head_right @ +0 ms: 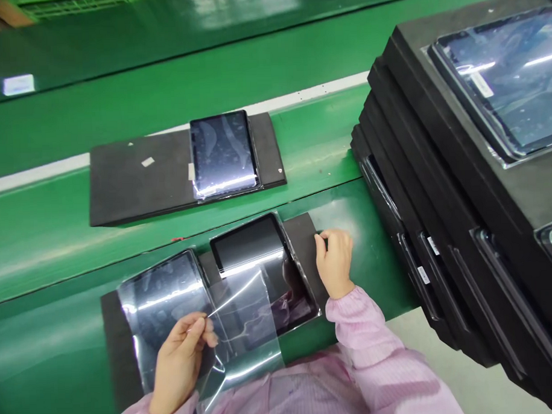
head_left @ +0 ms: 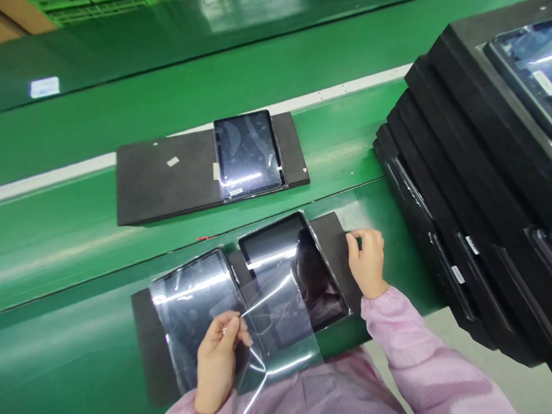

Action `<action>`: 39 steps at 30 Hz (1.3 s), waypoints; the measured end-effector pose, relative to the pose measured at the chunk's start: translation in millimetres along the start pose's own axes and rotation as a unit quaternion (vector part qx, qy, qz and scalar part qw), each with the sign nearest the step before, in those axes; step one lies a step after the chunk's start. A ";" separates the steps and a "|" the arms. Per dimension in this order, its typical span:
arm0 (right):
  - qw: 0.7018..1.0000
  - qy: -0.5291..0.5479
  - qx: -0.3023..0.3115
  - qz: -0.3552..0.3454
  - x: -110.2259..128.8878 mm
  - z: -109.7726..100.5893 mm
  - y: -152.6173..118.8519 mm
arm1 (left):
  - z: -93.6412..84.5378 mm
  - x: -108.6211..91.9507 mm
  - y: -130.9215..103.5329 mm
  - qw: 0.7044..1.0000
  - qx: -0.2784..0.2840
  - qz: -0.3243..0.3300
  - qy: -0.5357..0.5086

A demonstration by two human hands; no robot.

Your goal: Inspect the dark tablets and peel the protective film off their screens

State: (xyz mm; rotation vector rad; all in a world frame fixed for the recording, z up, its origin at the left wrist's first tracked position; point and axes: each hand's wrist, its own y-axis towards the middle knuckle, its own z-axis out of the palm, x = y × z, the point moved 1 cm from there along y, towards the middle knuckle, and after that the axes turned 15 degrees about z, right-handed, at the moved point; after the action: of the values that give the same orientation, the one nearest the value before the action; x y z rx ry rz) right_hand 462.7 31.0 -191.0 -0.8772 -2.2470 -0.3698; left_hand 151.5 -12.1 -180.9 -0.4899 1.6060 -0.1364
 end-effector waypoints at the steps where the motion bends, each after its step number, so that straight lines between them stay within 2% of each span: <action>1: 0.997 0.057 0.052 0.030 3.3 -2.3 -6.8 | 2.1 -0.9 -0.9 1.000 -0.011 0.007 -0.012; 3: 0.963 0.155 0.197 0.098 12.9 -7.5 -29.4 | 8.0 -3.3 -3.0 0.998 -0.043 0.026 -0.043; 5: 0.904 0.215 0.340 0.142 22.2 -11.3 -58.8 | 16.6 -5.6 -3.9 0.994 -0.067 0.038 -0.073; 6: 0.879 0.229 0.391 0.148 24.9 -12.1 -72.7 | 21.7 -6.7 -3.1 0.993 -0.071 0.041 -0.083; 7: 0.866 0.228 0.418 0.153 25.8 -12.1 -84.1 | 27.3 -7.9 -1.3 0.993 -0.068 0.044 -0.085; 8: 0.866 0.216 0.422 0.157 24.9 -11.2 -92.0 | 33.0 -9.3 1.7 0.994 -0.059 0.050 -0.078; 10: 0.886 0.183 0.390 0.169 20.2 -7.9 -95.6 | 44.5 -13.0 11.2 0.996 -0.036 0.076 -0.041; 14: 0.913 0.170 0.331 0.168 14.7 -1.0 -68.0 | 64.6 -22.0 40.1 0.984 0.012 0.151 0.092; 18: 0.927 0.154 0.311 0.141 17.4 3.6 -40.5 | 78.1 -25.1 68.0 0.942 0.061 0.236 0.232; 22: 0.941 0.135 0.293 0.101 17.6 7.9 -34.7 | 83.0 -21.3 79.8 0.901 0.088 0.300 0.302; 29: 0.952 0.109 0.277 0.070 17.0 13.3 -33.9 | 80.8 -20.0 79.4 0.891 0.083 0.302 0.327; 36: 0.962 0.076 0.259 0.046 21.2 15.9 -29.6 | 80.4 -23.4 83.4 0.901 0.069 0.286 0.319; 39: 0.964 0.065 0.256 0.039 21.6 16.6 -29.1 | 80.4 -24.4 83.5 0.897 0.076 0.281 0.334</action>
State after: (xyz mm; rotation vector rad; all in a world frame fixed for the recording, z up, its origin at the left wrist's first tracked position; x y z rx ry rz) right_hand 423.1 28.1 -188.5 -0.6388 -2.0358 0.1858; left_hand 211.2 88.7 -198.2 0.1923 2.3259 0.0170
